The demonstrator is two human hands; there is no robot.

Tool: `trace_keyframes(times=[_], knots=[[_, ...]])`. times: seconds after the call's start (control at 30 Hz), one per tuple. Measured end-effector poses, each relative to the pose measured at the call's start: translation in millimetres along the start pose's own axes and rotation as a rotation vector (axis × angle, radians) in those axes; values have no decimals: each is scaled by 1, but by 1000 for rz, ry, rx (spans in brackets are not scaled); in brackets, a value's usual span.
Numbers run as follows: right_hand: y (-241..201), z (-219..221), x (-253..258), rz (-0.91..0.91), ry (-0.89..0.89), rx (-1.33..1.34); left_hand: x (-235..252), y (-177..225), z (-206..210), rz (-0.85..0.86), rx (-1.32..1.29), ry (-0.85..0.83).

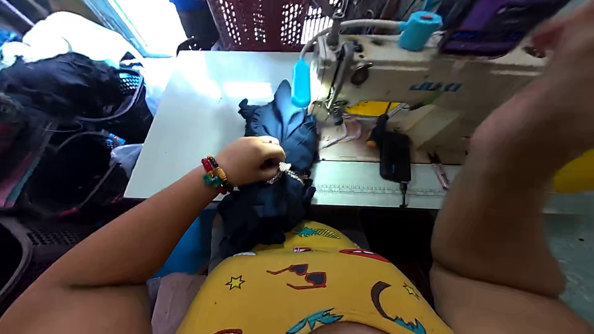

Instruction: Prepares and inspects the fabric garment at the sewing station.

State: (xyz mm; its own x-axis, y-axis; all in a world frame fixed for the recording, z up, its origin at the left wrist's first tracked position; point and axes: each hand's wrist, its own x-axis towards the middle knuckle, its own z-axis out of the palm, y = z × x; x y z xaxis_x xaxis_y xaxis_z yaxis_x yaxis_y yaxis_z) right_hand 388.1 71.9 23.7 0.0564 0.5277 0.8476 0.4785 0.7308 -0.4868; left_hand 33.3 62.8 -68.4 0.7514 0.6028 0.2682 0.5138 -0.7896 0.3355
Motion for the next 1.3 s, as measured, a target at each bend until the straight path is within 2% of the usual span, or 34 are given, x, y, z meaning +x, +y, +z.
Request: trace_keyframes(times=[0.07, 0.17, 0.23, 0.4, 0.7, 0.9, 1.0, 1.07, 1.13, 1.3], knots=[[-27, 27, -47, -61, -214, 76, -6, -1, 10, -119, -122, 105], [-44, 78, -101, 103, -456, 185, -12, 6, 19, -357, -333, 208], [-43, 107, -125, 197, -533, 165, -15, 9, 22, -429, -445, 246], [-39, 140, -151, 141, -509, 30, -25, 9, 27, -437, -523, 291], [-55, 151, -145, 138, -507, -142, -38, 23, 41, -363, -242, 486], [-45, 157, -147, 108, -511, -70, -33, 36, 46, -557, -205, 519], [-39, 156, -143, 63, -581, -42, -36, 42, 53, -567, -183, 600], [-41, 152, -137, 52, -681, -98, -37, 41, 50, -526, -170, 617], [-47, 150, -133, 61, -751, -166, -40, 36, 47, -388, -65, 607], [-49, 160, -137, 84, -619, -209, -40, 21, 34, 64, 283, 546]])
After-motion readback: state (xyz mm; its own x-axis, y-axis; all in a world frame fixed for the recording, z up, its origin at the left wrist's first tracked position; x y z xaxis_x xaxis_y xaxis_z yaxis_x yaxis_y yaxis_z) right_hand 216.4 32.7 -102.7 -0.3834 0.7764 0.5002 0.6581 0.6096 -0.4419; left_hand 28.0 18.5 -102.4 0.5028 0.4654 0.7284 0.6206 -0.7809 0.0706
